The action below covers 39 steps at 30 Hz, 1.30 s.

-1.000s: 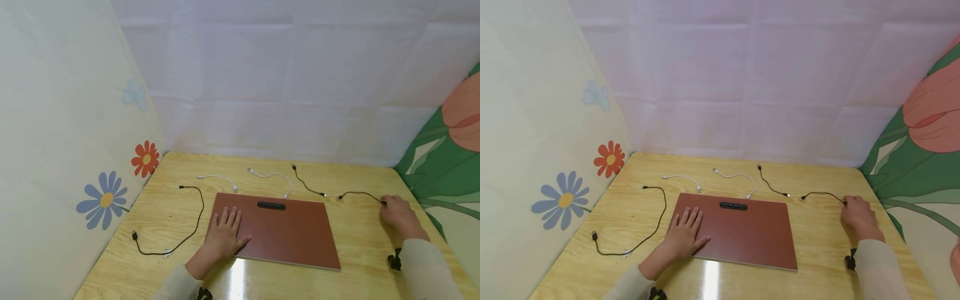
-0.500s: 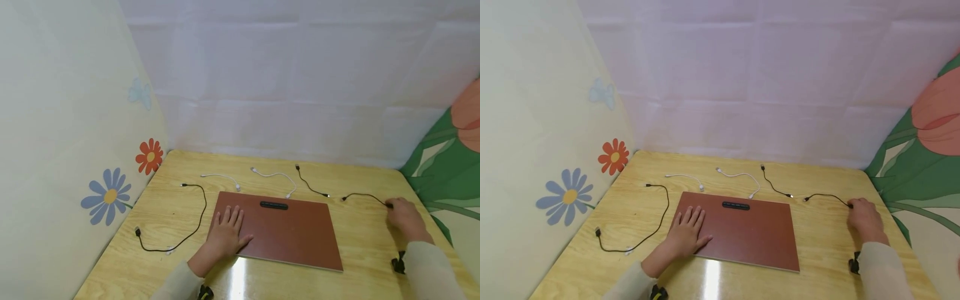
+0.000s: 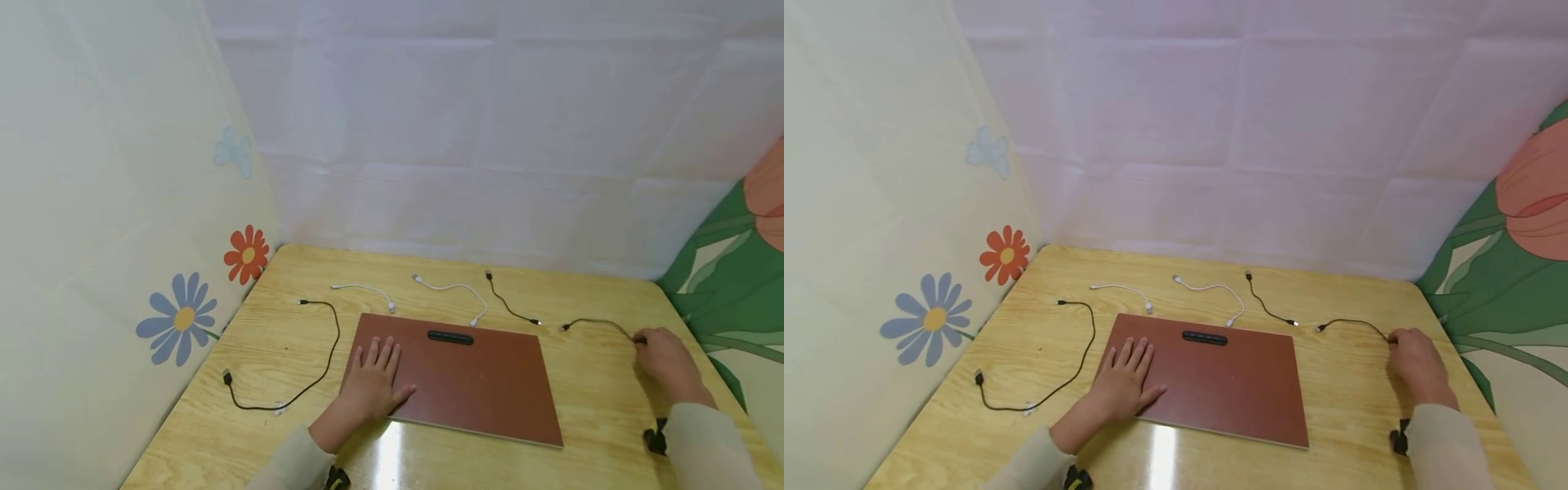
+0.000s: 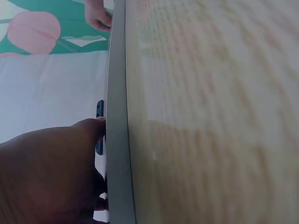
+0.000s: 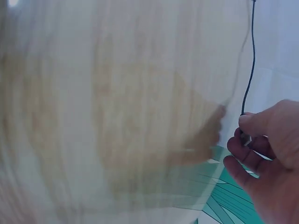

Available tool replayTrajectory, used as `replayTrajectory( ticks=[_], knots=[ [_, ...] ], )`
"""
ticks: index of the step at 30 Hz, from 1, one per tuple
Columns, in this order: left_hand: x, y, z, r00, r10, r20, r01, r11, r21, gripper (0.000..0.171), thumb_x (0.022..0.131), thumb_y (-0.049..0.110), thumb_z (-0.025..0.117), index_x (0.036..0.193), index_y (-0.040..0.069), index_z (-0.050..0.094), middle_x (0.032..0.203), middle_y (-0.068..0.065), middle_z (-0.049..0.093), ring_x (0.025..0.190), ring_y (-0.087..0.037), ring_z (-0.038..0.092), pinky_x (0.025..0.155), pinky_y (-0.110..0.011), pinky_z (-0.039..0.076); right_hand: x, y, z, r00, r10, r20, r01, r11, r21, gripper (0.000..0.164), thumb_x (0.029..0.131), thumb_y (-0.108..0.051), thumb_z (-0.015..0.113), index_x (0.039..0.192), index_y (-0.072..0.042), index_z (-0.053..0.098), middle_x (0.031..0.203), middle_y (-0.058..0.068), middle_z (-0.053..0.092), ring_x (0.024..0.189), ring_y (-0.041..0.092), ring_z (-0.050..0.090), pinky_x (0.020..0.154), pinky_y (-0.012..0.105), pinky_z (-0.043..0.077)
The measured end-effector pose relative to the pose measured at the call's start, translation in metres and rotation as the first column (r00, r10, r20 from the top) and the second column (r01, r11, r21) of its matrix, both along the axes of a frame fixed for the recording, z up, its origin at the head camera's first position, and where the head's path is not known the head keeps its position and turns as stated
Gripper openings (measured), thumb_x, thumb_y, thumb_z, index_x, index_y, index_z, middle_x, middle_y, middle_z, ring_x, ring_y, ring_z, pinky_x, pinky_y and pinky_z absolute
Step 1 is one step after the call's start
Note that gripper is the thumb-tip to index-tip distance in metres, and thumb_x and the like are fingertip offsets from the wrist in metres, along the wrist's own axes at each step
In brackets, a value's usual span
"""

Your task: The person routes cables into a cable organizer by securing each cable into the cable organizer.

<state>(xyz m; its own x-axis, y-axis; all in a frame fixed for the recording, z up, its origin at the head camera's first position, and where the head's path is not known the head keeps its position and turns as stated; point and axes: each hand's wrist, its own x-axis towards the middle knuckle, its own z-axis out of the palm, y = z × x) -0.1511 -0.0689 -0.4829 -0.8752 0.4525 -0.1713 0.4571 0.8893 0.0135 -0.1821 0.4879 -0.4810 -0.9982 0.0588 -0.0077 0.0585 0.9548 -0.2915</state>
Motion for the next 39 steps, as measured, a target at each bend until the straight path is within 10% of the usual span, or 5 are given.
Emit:
replayTrajectory(
  ticks=[39],
  knots=[
    [0.0,-0.002,-0.005,1.0,-0.004,-0.001,0.004,0.999,0.052,0.082,0.102,0.067,0.031,0.162,0.011,0.023,0.168,-0.012,0.019,0.154,-0.037,0.017,0.119,-0.061,0.022,0.012,-0.08,0.116,0.963,-0.03,-0.267,0.005,0.995,-0.095,0.03,0.104,-0.017,0.056,0.122,0.006,0.061,0.111,0.031,0.064,0.097,0.048,0.059,0.076,0.061,0.045]
  ],
)
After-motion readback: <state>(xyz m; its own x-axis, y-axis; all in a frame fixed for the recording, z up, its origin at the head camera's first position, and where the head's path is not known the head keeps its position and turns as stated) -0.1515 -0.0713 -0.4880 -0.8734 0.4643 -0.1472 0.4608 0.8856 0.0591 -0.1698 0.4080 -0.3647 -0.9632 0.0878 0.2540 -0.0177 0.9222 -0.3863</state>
